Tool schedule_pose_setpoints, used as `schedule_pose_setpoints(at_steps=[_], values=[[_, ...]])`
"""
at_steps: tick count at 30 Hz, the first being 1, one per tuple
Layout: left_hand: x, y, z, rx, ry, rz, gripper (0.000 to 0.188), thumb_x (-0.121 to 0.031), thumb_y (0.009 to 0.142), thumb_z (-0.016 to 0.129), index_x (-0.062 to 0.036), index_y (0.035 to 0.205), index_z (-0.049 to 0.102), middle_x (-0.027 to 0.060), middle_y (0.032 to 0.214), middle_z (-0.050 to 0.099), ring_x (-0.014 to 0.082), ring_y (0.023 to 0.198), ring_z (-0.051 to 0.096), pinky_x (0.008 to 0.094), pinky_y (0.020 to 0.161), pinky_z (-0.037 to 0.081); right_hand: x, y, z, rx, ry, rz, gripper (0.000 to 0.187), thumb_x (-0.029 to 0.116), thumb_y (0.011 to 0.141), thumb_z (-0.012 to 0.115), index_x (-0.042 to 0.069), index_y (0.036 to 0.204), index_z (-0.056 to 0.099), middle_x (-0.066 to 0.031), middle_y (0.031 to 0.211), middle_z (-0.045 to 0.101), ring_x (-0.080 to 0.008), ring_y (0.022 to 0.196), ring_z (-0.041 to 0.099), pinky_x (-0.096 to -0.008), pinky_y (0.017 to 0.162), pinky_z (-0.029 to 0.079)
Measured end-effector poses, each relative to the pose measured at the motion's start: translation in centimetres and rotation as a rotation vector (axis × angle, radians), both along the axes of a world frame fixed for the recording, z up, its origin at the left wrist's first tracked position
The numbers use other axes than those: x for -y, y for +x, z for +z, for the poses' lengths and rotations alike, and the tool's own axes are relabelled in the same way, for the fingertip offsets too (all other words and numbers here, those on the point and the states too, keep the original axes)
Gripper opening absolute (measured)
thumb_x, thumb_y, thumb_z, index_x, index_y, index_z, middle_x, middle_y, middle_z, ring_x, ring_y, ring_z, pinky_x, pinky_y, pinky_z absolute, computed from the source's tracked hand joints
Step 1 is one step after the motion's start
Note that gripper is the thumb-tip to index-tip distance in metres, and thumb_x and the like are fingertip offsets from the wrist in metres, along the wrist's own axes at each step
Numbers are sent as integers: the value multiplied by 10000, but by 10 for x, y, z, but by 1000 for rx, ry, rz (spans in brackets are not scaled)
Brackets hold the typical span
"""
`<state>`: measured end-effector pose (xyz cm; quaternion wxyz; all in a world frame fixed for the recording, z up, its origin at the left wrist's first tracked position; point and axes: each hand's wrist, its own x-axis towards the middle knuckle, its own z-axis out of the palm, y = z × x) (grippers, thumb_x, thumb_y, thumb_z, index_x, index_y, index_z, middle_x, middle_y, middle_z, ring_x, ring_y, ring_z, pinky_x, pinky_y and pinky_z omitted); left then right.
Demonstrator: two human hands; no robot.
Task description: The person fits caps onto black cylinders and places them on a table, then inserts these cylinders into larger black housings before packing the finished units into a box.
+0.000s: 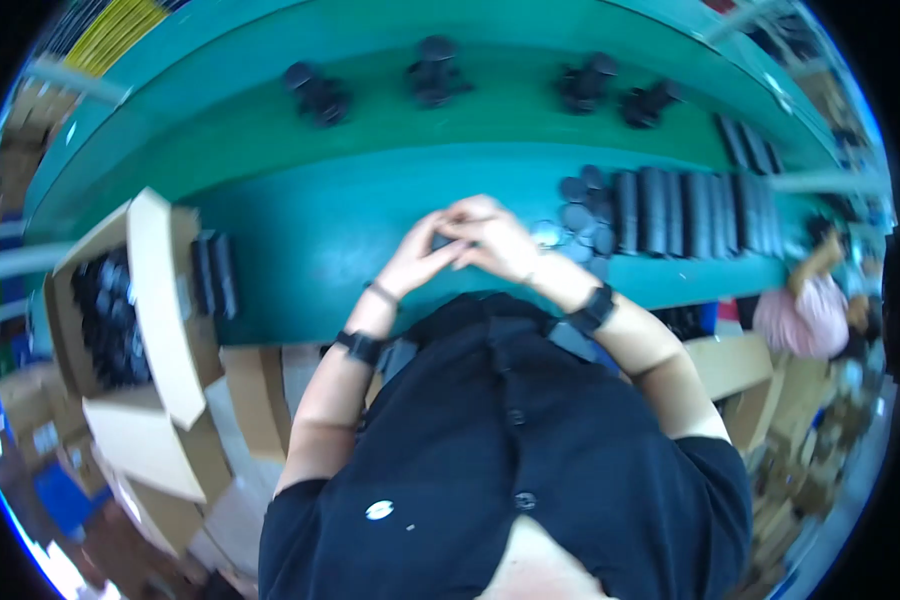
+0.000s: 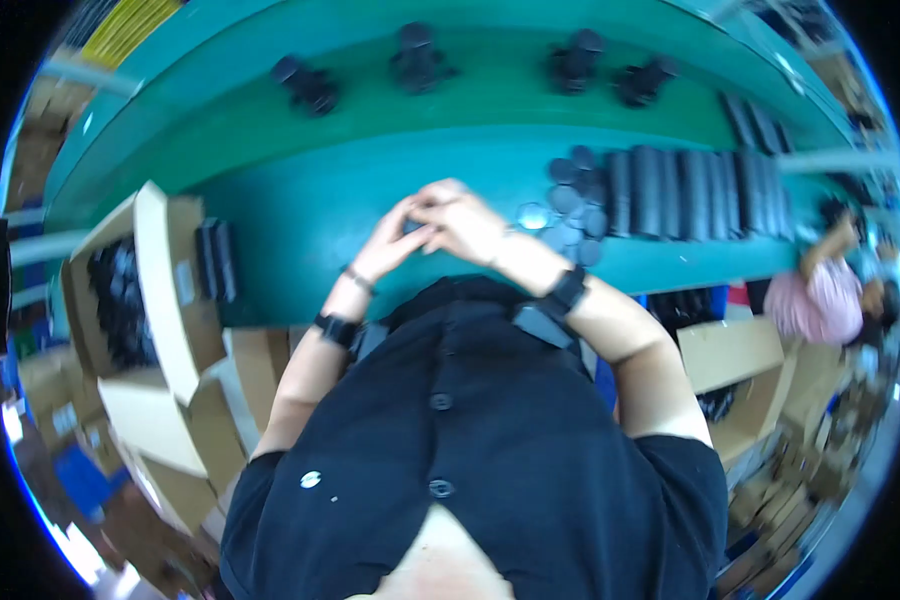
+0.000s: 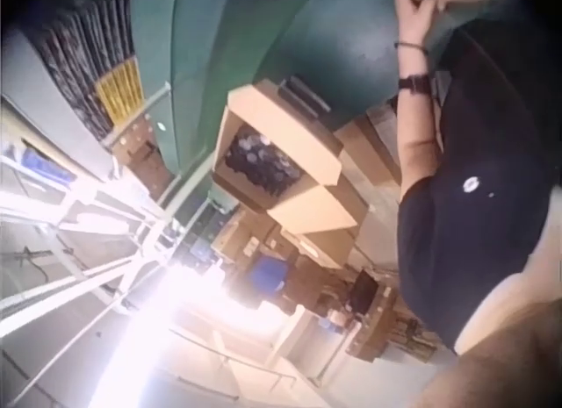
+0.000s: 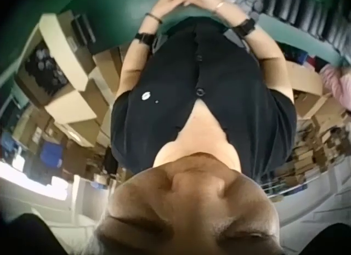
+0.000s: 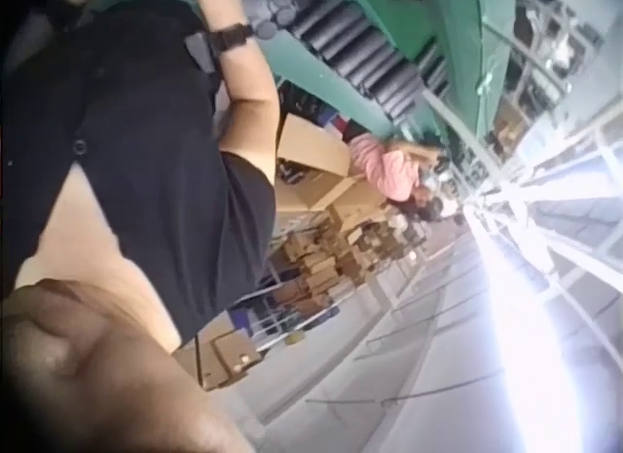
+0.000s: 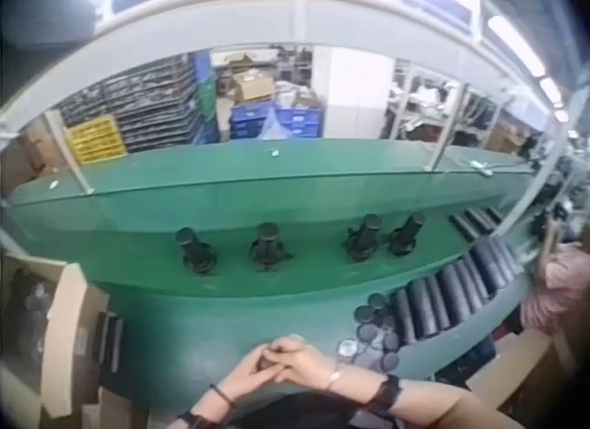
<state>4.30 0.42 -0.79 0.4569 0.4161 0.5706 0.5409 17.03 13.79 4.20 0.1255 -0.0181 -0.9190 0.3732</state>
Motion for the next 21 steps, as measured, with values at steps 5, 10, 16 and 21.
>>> schedule_pose_setpoints(at_steps=[5, 10, 16, 21], values=[[9, 3, -9, 86, -69, -6, 706, -116, 804, 652, -69, 1396, 270, 101, 1279, 472, 201, 1213, 443, 323, 910, 466, -11, 3, -29, 163, -558, -98, 340, 209, 774, 735, 119, 1098, 682, -95, 968, 603, -199, 961, 572, -322, 777, 493], [0, 12, 14, -1, -60, -38, 770, -163, 766, 717, -85, 1392, 275, 125, 1182, 506, 206, 1075, 530, 307, 825, 500, -4, 9, -40, 324, -975, -123, 282, 203, 879, 644, 159, 1157, 665, -13, 756, 618, -87, 453, 518, -222, 422, 437], [5, 14, 24, 232, -156, -6, 780, -117, 758, 729, -78, 1388, 271, 119, 1169, 509, 193, 1025, 556, 298, 829, 507, 1, 6, -16, 493, -1027, -126, 296, 188, 883, 627, 174, 1178, 653, -42, 722, 640, -97, 492, 581, -233, 452, 495], [-1, 8, 33, 231, -170, 30, 728, -138, 752, 732, -84, 1354, 327, 105, 1195, 469, 188, 1083, 498, 309, 855, 480, 1, -6, -11, 517, -1041, -246, 291, 195, 883, 630, 153, 1169, 658, -47, 667, 638, -103, 503, 595, -232, 444, 491]])
